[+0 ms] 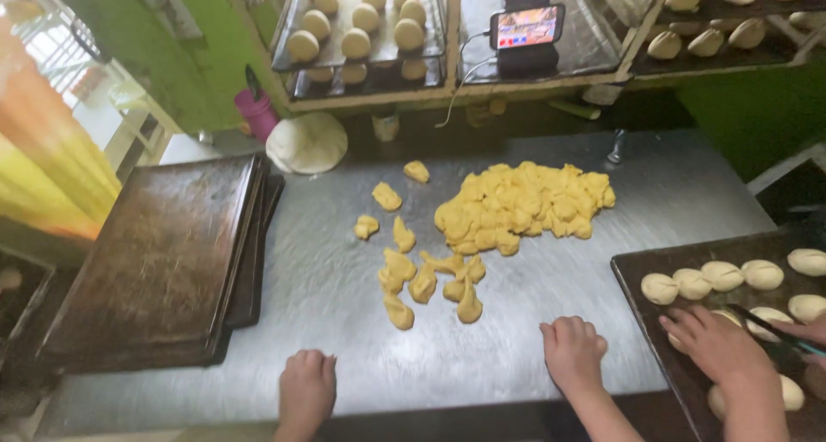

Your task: Shaping small portions of dough into balls and arranging them on a baking tray

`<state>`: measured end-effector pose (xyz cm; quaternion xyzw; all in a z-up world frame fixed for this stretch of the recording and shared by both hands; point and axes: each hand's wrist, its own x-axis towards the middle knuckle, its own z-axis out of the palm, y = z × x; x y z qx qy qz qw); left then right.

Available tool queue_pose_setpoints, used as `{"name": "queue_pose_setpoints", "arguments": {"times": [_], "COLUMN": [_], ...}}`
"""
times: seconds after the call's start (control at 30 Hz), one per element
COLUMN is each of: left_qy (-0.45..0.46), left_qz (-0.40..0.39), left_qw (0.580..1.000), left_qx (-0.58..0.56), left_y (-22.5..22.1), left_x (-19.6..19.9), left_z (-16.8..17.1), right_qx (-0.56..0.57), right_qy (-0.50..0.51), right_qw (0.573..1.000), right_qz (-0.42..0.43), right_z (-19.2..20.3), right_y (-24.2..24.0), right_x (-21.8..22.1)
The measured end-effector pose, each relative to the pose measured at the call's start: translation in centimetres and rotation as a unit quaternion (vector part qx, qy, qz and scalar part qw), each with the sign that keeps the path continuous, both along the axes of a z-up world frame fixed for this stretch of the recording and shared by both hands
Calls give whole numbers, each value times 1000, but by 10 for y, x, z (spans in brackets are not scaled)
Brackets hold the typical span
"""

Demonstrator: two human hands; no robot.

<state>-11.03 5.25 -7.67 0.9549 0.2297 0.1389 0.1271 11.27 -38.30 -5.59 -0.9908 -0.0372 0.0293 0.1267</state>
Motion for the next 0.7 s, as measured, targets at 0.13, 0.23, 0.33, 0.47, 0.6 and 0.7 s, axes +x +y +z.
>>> {"name": "queue_pose_setpoints", "arguments": {"times": [0.13, 0.23, 0.33, 0.47, 0.6, 0.7], "left_qy": [-60, -65, -48, -9, -143, -133], "left_qz": [24, 6, 0, -238, -146, -96], "left_qw": [992, 989, 992, 971, 978, 979], "left_qx": [108, 131, 113, 15, 51, 117], "left_y": [29, 27, 34, 33, 34, 24], "left_x": [42, 52, 93, 18, 37, 72], "left_z": [0, -2, -1, 16, 6, 18], "right_qx": [-49, -59, -67, 21, 17, -63], "right_qy": [-94, -98, -111, -97, -100, -122], "right_qw": [994, 993, 992, 994, 991, 987], "right_qz": [36, 31, 12, -40, -85, -89], "right_z": [2, 4, 15, 14, 19, 27], "right_y": [18, 37, 53, 29, 37, 54], "right_x": [43, 51, 76, -2, 6, 35]}}
